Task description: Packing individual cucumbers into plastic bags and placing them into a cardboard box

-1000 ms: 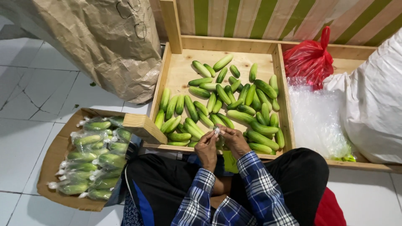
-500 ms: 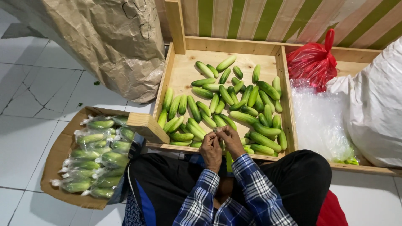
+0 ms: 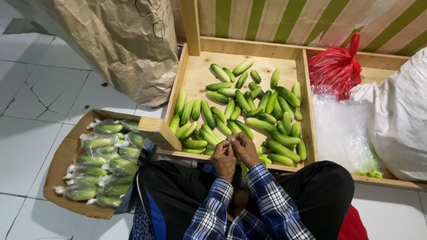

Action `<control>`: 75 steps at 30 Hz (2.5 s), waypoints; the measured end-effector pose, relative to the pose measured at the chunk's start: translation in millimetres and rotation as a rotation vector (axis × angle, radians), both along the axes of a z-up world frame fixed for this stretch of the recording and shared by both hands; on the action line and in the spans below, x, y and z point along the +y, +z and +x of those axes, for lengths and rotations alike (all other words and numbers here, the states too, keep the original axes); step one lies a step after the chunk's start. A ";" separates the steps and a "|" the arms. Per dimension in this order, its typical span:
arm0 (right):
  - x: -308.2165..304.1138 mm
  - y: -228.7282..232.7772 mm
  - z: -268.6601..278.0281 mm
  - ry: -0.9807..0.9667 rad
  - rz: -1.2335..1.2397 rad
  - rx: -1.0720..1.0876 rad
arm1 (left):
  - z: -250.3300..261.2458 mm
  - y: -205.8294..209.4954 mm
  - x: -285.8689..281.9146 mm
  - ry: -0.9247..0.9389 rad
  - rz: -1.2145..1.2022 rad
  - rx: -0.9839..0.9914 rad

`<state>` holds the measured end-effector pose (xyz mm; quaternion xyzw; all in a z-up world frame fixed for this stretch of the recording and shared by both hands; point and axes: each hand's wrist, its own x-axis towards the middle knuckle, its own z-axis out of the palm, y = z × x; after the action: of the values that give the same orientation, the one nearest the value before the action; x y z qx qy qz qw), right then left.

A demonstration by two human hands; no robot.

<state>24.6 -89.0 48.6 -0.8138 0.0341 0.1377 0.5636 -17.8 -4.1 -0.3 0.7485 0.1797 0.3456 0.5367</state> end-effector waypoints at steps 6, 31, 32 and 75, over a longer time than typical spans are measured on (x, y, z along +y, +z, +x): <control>-1.1 -6.8 0.1 -0.005 -0.068 0.010 | -1.6 19.2 4.3 -0.039 0.087 -0.093; -9.0 -64.3 15.0 -0.014 -0.035 0.041 | -0.1 -20.9 4.7 -0.028 0.062 -0.120; -8.5 -56.8 12.8 -0.018 -0.041 0.034 | 0.2 -18.5 4.5 -0.032 0.057 -0.120; 260.4 63.5 -72.9 0.318 0.666 0.256 | -115.5 140.0 307.5 0.473 -0.746 -0.202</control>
<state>-48.3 171.4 112.1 -0.5576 -0.0690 0.3272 0.7597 -133.3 303.4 139.7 0.4046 0.4048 0.4418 0.6909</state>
